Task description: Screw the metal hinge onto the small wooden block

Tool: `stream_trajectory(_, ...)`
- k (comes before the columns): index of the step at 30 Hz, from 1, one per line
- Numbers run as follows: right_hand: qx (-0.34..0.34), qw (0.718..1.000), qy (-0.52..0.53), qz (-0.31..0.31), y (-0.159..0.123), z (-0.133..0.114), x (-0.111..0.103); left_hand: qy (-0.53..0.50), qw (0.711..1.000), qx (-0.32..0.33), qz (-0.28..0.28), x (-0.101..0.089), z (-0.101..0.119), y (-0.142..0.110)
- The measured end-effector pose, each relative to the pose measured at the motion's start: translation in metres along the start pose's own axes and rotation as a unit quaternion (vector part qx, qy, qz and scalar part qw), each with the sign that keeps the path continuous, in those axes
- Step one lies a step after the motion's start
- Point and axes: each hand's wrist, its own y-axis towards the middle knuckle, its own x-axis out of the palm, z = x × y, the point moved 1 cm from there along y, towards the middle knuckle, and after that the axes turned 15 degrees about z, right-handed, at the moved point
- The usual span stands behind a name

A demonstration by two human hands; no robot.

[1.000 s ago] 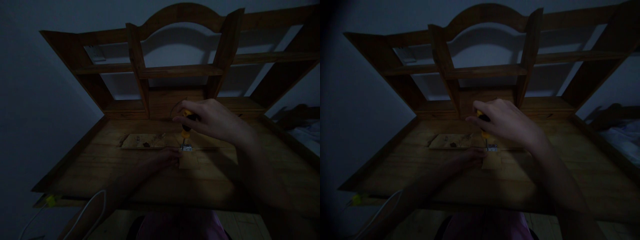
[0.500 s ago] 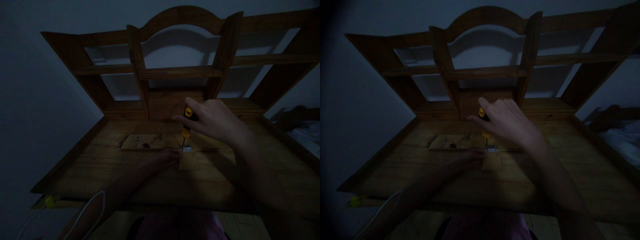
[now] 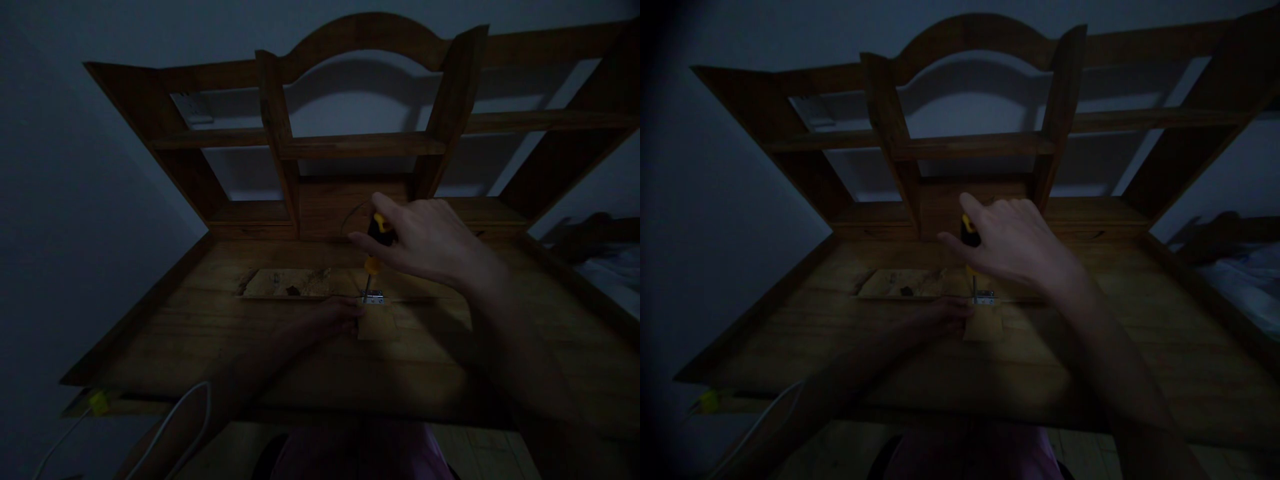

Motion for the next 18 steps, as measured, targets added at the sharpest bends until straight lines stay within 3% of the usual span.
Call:
stream_trajectory(6,-0.032,0.988,0.145,-0.053,0.0,0.004,-0.005,-0.003,1.0,-0.009,0.009,-0.001,-0.002,0.003)
stream_trajectory(12,0.006,1.0,0.001,-0.014,0.0,0.0,-0.001,0.0,1.0,-0.007,0.007,-0.002,-0.003,0.004)
stream_trajectory(18,-0.02,0.984,0.169,-0.058,0.0,0.01,-0.005,0.005,1.0,-0.012,0.021,0.0,0.0,0.0)
